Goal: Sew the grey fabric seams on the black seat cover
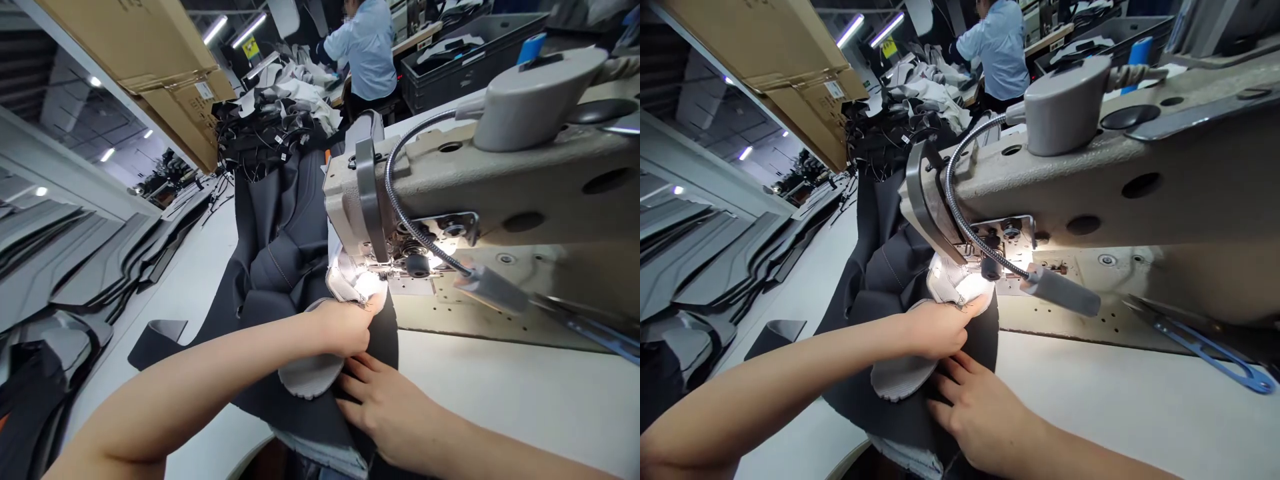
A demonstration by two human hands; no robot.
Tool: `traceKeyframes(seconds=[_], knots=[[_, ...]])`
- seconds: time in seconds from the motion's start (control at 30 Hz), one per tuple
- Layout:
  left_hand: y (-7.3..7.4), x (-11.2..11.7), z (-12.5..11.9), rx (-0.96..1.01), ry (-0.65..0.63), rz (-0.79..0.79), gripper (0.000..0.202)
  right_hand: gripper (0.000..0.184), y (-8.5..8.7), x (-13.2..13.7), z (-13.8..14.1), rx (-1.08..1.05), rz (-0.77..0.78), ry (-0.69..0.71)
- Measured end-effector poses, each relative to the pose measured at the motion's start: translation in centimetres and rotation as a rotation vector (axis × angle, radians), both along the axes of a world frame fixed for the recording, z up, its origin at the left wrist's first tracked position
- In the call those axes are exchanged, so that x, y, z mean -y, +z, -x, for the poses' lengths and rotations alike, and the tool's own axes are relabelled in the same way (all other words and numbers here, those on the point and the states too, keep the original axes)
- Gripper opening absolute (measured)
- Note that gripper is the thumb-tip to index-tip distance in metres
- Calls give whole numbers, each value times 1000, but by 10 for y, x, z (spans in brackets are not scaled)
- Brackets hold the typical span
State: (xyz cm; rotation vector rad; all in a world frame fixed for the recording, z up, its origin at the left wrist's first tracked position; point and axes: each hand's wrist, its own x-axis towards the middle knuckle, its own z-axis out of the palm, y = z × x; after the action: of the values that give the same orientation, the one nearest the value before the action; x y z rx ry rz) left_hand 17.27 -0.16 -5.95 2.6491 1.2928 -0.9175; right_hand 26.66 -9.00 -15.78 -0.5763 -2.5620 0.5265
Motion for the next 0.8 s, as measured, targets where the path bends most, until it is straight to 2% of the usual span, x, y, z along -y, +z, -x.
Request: traceKeyframes(seconds=[0.1, 0.23, 0.37, 0.43, 0.5, 0.6, 0.7, 0.8], knots=[[-4, -7, -6, 9, 70, 169, 78, 22, -7, -7, 13, 85, 4, -106], [-8, -6, -8, 90, 88, 119, 75, 22, -6, -12, 21, 151, 69, -217], [-7, 1, -4, -23, 50, 121, 85, 38, -1, -7, 20, -9, 111, -206], [-6, 0, -5, -9, 53, 148, 80, 35, -3, -6, 21, -19, 113, -198], [-5, -3, -9, 31, 69, 154, 73, 30, -7, -7, 22, 45, 79, -218], [-2, -5, -12, 36, 105, 126, 73, 32, -8, -7, 20, 81, -11, -339], [4, -2, -10, -22, 125, 146, 80, 48, -3, -1, 11, -21, -125, -445], [8, -3, -6, -3, 137, 244, 75, 46, -3, 8, 3, -154, -217, -472]])
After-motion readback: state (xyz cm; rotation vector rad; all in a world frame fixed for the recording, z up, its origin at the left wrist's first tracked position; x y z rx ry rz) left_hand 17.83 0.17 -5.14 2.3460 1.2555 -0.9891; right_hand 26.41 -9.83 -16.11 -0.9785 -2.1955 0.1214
